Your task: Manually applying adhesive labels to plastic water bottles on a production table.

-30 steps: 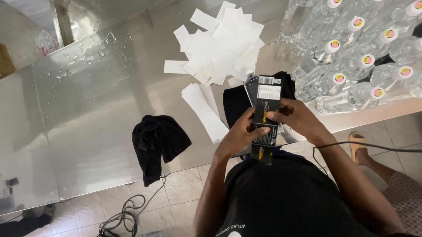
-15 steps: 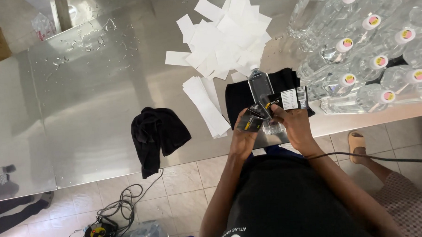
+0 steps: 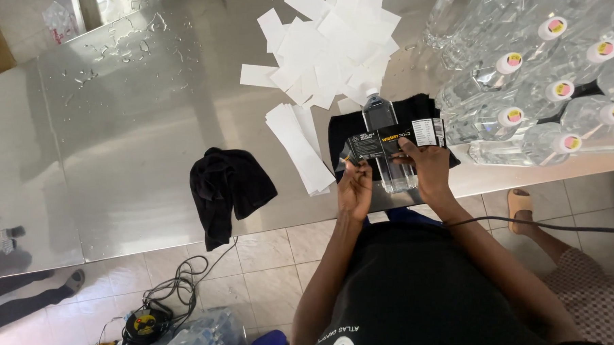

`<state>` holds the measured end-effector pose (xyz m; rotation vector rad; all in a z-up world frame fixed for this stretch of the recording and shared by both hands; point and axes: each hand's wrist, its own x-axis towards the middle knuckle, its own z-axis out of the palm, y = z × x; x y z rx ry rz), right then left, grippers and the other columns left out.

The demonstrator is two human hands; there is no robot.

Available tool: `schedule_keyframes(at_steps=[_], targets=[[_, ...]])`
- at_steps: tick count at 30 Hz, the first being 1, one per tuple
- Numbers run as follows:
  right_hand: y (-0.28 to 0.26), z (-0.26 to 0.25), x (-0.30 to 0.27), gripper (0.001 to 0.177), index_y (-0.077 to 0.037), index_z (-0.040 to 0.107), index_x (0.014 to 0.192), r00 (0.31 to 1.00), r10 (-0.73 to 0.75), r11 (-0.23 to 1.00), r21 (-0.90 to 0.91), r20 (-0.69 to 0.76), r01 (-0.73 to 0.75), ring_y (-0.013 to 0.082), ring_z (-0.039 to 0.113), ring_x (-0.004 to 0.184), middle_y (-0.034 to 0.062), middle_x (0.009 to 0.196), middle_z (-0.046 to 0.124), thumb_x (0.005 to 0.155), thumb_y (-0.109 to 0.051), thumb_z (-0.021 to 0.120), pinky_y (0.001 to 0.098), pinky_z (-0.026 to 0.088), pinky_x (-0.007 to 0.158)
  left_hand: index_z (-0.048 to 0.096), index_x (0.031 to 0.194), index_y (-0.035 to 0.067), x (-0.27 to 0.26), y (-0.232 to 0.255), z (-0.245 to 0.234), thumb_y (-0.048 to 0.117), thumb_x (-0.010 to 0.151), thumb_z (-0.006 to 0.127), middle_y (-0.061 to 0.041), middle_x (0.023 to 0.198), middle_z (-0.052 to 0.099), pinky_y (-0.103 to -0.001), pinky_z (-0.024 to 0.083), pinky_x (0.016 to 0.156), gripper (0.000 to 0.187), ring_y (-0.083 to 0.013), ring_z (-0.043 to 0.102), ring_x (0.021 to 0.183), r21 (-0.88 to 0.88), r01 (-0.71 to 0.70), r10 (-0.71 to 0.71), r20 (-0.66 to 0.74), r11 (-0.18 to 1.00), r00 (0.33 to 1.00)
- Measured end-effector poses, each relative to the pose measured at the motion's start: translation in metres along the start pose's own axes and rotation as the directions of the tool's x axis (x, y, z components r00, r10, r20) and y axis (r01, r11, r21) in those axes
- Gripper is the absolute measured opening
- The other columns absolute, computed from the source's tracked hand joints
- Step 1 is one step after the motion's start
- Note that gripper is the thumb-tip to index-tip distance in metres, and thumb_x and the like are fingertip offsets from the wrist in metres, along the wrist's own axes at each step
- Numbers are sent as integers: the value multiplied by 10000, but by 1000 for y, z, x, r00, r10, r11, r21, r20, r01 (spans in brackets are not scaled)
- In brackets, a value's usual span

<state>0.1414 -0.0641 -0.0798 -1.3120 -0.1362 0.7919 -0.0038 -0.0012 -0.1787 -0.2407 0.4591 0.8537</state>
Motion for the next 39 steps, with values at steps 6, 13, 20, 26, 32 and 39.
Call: schedule_keyframes(at_steps=[6,13,20,26,32,39], targets=[[10,-10,25,290,93,766,991,999,-18,991,-131,-47,12,342,817,784,202,817,763,1049,-170,874,446,705,739,787,1155,68,-1,-6,41,66,1033,755,-127,1093,767,-275,545,945,127,-249,651,1072,46,-39,41,-35,998,999],[51,-27,67,251,6,762,976,992,-58,973,-230,-113,31,174,778,661,113,788,767,1005,-179,929,329,659,663,773,1062,104,24,-32,59,61,986,834,-21,1017,734,-197,508,812,107,-126,609,931,328,-156,209,-132,931,969],[27,-6,68,249,-37,789,1062,983,38,981,-183,-182,-72,105,773,819,60,900,788,954,-188,955,342,600,829,645,1114,15,38,-43,98,75,860,959,4,998,651,-232,489,728,408,-130,621,896,564,-189,452,-372,804,811],[47,-13,79,402,0,746,1247,987,32,970,-231,-160,-68,148,728,1029,108,1099,778,975,-214,952,423,548,940,607,1374,-17,75,-40,65,154,857,985,-97,1288,635,-290,525,995,663,-203,614,1165,663,-132,506,-411,737,758],[70,-22,96,483,27,674,1374,994,56,976,-207,-95,-75,290,748,1182,167,1234,756,1024,-209,908,435,614,1005,512,1485,-110,68,-43,91,139,870,960,-198,1435,577,-335,543,1124,800,-298,621,1270,629,-127,487,-443,767,753],[64,-18,99,541,34,609,1452,995,81,980,-177,-66,-92,270,719,1222,158,1292,726,1046,-201,878,427,643,1021,615,1382,-16,88,-36,54,147,885,958,-111,1230,620,-380,583,1016,625,-259,621,1126,632,-163,499,-400,757,769]])
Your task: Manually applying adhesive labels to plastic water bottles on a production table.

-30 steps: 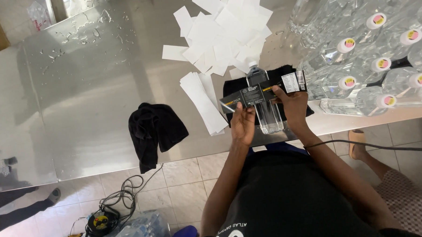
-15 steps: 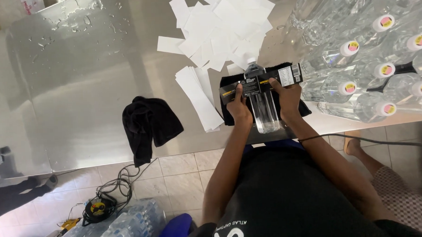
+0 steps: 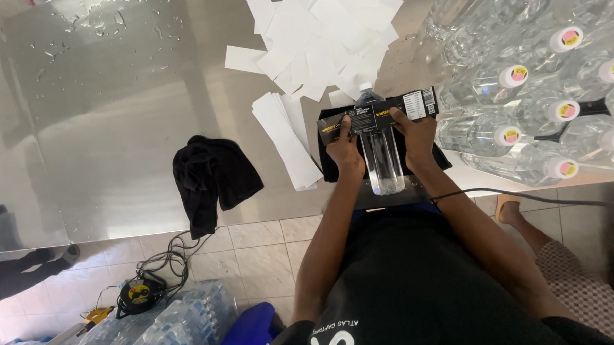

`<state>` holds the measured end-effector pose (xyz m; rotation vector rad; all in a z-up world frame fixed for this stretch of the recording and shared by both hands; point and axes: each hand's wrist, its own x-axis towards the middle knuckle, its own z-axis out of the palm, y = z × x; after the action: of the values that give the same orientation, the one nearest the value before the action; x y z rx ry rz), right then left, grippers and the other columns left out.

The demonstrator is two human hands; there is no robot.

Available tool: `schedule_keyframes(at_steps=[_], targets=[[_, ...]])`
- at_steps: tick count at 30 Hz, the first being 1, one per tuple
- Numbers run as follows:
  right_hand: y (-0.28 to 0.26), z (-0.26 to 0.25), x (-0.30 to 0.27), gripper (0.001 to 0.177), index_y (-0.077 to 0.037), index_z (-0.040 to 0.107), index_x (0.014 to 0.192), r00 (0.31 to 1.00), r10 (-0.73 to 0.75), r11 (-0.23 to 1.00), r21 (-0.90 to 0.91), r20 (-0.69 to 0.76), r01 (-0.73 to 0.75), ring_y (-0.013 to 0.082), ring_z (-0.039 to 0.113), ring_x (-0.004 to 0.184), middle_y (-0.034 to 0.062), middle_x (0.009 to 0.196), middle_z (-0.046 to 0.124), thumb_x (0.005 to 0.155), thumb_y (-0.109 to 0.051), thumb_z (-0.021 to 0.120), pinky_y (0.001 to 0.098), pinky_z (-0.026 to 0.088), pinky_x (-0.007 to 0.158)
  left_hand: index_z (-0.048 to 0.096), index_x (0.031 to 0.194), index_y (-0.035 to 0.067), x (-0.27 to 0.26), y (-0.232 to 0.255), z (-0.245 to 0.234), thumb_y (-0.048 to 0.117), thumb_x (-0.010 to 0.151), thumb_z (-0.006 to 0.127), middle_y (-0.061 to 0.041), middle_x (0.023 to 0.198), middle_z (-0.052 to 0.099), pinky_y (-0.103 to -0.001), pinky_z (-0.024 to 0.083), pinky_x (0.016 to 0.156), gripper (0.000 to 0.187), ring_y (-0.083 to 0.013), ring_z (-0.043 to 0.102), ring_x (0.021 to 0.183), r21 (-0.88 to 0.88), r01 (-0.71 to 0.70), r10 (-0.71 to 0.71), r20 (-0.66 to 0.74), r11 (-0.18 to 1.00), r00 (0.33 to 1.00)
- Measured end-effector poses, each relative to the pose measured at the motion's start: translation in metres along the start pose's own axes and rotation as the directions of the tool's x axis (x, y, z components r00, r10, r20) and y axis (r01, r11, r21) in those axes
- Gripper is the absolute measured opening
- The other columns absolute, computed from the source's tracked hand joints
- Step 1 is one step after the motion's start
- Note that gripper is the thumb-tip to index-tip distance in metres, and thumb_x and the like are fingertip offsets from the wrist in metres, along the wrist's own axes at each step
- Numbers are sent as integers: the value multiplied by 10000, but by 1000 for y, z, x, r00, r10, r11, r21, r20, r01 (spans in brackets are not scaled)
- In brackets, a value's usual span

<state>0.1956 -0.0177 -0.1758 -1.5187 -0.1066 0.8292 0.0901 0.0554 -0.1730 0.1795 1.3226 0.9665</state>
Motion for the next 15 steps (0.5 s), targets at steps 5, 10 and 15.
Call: schedule_keyframes(at_steps=[5,10,15], targets=[[-1,1,1,525,8,610,1443,999,36,999,-21,-6,-36,185,722,1097,104,1185,713,1045,-216,871,404,661,992,642,1356,-1,11,-8,-6,137,895,953,-114,1225,647,-398,601,1018,574,-252,644,1127,-13,-20,20,24,1000,1000],[13,-2,6,531,31,597,1446,999,36,999,-34,-6,-36,236,722,1129,136,1222,706,1058,-217,862,441,655,953,628,1379,-5,11,-4,-3,138,865,973,-117,1236,634,-430,584,1016,636,-260,628,1116,-2,-17,17,9,1000,1000],[-26,11,-12,333,40,688,1189,1000,25,998,-52,-16,-26,189,705,855,47,872,634,1060,-216,858,473,548,733,624,1379,-15,27,-21,-13,142,858,985,-130,1249,637,-447,574,1014,653,-275,624,1116,2,-8,8,1,1000,1000]])
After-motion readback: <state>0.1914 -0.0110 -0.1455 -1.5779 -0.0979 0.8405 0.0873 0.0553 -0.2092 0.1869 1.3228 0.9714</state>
